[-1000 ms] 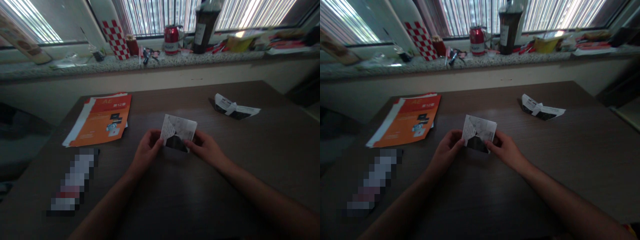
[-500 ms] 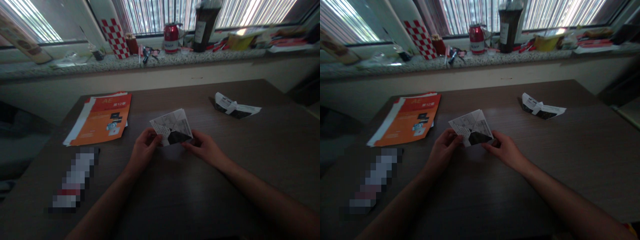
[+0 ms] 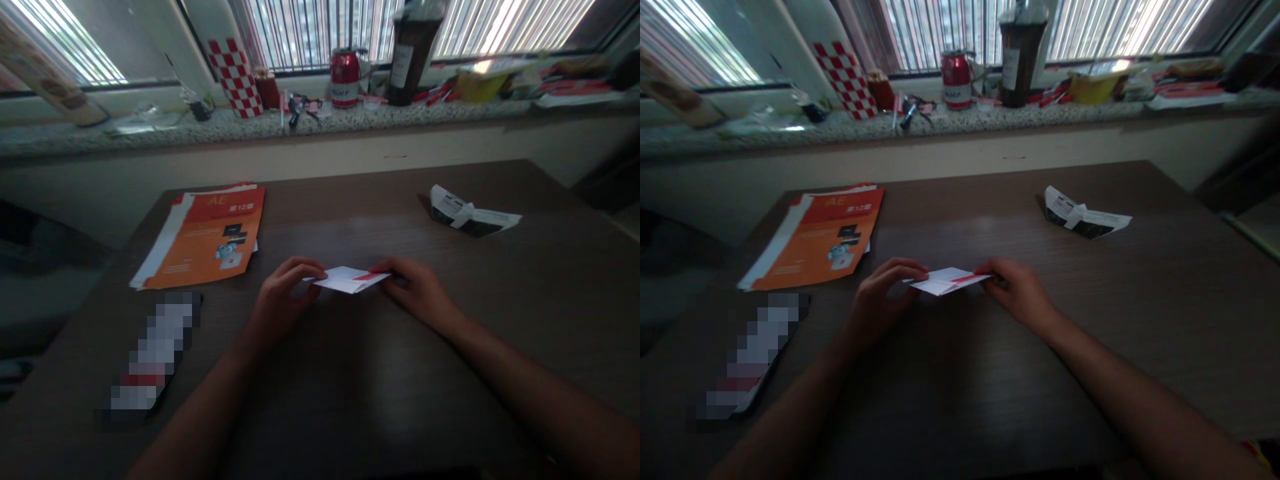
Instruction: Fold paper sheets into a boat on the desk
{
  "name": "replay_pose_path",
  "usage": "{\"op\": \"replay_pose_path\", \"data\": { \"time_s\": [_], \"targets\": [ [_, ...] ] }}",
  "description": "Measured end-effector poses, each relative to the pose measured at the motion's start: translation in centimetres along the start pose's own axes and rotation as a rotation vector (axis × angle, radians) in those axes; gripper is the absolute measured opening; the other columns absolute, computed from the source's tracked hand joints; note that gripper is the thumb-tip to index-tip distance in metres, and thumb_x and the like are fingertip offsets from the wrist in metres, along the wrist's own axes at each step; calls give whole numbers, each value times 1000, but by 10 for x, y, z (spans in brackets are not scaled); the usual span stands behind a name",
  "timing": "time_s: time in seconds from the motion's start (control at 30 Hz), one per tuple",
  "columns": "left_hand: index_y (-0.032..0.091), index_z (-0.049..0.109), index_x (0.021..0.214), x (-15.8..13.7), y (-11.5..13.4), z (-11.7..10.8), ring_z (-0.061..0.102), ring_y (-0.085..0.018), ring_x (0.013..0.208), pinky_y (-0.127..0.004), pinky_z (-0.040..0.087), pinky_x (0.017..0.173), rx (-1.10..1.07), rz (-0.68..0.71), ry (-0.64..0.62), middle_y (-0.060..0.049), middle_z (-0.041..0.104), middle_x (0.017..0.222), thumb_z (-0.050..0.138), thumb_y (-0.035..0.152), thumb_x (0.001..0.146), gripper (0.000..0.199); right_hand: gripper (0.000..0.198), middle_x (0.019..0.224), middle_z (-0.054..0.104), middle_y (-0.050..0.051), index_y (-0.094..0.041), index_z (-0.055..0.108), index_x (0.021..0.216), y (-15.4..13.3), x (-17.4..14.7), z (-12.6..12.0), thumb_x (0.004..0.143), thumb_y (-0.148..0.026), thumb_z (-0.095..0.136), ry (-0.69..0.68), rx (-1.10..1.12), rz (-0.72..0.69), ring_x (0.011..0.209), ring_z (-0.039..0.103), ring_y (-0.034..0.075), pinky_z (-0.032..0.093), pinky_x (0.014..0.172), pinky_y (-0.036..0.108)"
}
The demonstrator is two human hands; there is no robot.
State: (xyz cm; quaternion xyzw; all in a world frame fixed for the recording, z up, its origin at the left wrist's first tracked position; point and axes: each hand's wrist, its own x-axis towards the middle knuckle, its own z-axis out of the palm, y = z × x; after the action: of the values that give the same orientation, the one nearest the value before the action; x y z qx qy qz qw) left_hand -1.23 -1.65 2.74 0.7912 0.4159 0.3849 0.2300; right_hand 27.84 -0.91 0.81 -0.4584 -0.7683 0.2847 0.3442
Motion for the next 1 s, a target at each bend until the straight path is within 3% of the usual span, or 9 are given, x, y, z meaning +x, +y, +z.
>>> {"op": "replay_pose_path", "data": {
  "time_s": [0.27, 0.43, 0.7, 0.83, 1.0],
  "targets": [
    [24, 66, 101, -3, -13, 5, 70, -25, 107, -40, 58, 90, 142, -25, -181, -7, 71, 119, 66, 8, 89, 20, 39, 133, 67, 12, -27, 64, 134, 8, 0, 7, 96, -18, 66, -122, -91, -182, 120, 67, 28, 57, 100, 47],
    [24, 66, 107, -3, -20, 8, 68, -28, 110, -45, 56, 93, 257, 0, -268, -8, 70, 121, 66, 4, 88, 28, 43, 148, 58, 14, -30, 63, 138, 6, -3, 10, 96, -22, 69, -134, -236, -255, 133, 60, 31, 54, 107, 54],
    [27, 69, 118, -6, -18, -1, 64, -30, 121, -50, 53, 103, 253, 52, -368, -8, 67, 130, 76, 17, 89, 32, 28, 134, 69, 11, -26, 70, 126, -5, -4, 7, 99, -20, 67, -294, -272, -293, 119, 68, 28, 59, 97, 47],
    [28, 68, 128, -9, -15, -7, 62, -30, 126, -51, 53, 106, 280, 62, -412, -8, 64, 138, 82, 30, 89, 41, 27, 134, 68, 12, -24, 70, 126, -3, -5, 6, 99, -20, 66, -313, -292, -295, 120, 67, 29, 59, 98, 48],
    [29, 64, 136, -11, -12, -8, 63, -29, 122, -47, 56, 101, 310, 79, -452, -8, 64, 137, 80, 29, 93, 46, 29, 138, 66, 13, -24, 70, 130, 3, -6, 7, 102, -24, 64, -322, -331, -317, 125, 65, 30, 59, 100, 49]
  ]
}}
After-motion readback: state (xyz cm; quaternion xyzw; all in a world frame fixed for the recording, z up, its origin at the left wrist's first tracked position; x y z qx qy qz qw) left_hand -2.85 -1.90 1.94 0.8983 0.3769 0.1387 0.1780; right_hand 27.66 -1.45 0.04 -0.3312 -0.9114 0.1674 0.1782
